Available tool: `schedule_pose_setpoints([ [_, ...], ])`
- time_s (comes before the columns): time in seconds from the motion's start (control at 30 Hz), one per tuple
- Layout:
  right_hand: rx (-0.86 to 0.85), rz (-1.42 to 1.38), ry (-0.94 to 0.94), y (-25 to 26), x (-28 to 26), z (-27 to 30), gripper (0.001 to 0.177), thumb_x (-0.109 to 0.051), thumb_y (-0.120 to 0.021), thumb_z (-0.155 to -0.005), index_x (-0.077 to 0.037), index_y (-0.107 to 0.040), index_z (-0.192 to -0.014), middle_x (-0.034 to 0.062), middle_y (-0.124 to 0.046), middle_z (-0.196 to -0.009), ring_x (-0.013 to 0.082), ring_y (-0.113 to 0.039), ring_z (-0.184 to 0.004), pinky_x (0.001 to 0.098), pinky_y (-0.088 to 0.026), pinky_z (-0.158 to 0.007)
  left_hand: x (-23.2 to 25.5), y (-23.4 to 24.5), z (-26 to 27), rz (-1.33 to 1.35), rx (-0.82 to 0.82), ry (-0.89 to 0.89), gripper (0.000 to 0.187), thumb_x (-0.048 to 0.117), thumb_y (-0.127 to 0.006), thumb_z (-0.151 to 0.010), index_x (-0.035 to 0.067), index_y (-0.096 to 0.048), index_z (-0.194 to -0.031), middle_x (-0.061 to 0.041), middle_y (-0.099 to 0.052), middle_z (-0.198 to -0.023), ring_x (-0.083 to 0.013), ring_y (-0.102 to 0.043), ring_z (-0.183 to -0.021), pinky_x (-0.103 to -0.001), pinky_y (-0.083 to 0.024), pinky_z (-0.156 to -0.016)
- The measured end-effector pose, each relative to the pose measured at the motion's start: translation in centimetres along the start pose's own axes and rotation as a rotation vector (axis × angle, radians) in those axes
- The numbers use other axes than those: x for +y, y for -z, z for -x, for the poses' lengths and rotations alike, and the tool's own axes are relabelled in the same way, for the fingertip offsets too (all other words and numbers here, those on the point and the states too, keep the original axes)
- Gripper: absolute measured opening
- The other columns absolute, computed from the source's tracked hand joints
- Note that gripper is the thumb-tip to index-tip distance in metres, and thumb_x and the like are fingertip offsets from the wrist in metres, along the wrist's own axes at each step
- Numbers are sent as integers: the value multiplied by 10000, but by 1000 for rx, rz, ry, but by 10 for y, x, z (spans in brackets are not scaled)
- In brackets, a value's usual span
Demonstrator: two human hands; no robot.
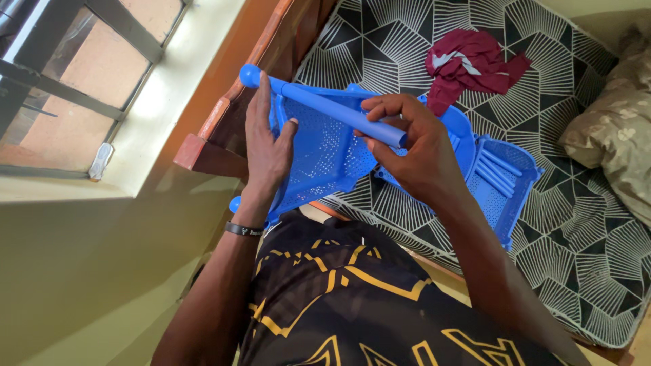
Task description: The person assembles a blue plastic stool by inserting cylindrical rods into the seat and leg sockets. They repeatedly insert and remove the rods to test fitment, then secure the legs to form the stool.
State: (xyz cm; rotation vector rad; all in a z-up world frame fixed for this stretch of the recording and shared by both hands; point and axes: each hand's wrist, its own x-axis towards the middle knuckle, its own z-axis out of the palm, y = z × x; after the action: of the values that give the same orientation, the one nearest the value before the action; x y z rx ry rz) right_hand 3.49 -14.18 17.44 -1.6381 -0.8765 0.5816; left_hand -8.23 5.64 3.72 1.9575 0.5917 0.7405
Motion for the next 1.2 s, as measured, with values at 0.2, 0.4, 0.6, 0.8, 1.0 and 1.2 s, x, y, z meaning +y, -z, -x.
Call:
schedule_pose_setpoints([
  [0.2,78,546,114,7,-18,3,289,12,-755,-903,-46,-681,-1176,73,-711,-1052,155,-689,-861,283,-547,-751,-1,4,0,15,-2,41,909,116,-787,-837,166,-343,-1629,-176,-503,-1515,-352,-482,-1437,-444,-396,-1213],
  [0.4,37,550,81,16,-11,5,282,-43,-759,-912,-28,-691,-1185,102,-749,-1014,156,-730,-858,282,-567,-731,1,8,-3,-38,8,77,1038,228,-823,-774,179,-283,-1659,-167,-513,-1428,-363,-478,-1348,-479,-412,-1163],
  [0.6,-38,260,-478,23,3,2,251,-219,-543,-1053,-53,-667,-1194,75,-781,-906,147,-781,-755,300,-636,-687,3,12,-5,-143,-94,221,1100,293,-731,-757,201,-170,-1698,-87,-613,-1335,-368,-482,-1210,-492,-377,-1138],
  [0.8,-95,736,-38,26,-5,-1,500,-264,-829,-817,-42,-648,-1227,79,-738,-1005,224,-721,-847,368,-555,-725,5,11,-2,-244,-30,27,1103,284,-788,-760,204,-184,-1679,-185,-503,-1361,-401,-438,-1253,-531,-333,-1100],
  [1.0,-186,885,2,15,-11,-14,602,-274,-863,-787,-71,-597,-1288,106,-656,-1105,275,-703,-884,411,-540,-726,17,10,-3,-144,-73,26,1051,235,-786,-782,213,-225,-1670,-273,-427,-1325,-440,-512,-1218,-472,-464,-1045],
  [1.2,-193,908,162,3,-6,-29,590,-247,-858,-779,-69,-610,-1285,121,-663,-1176,333,-688,-908,435,-547,-728,32,6,-7,-51,-63,-112,1071,92,-855,-724,160,-296,-1635,-221,-464,-1380,-426,-526,-1304,-453,-451,-1115],
])
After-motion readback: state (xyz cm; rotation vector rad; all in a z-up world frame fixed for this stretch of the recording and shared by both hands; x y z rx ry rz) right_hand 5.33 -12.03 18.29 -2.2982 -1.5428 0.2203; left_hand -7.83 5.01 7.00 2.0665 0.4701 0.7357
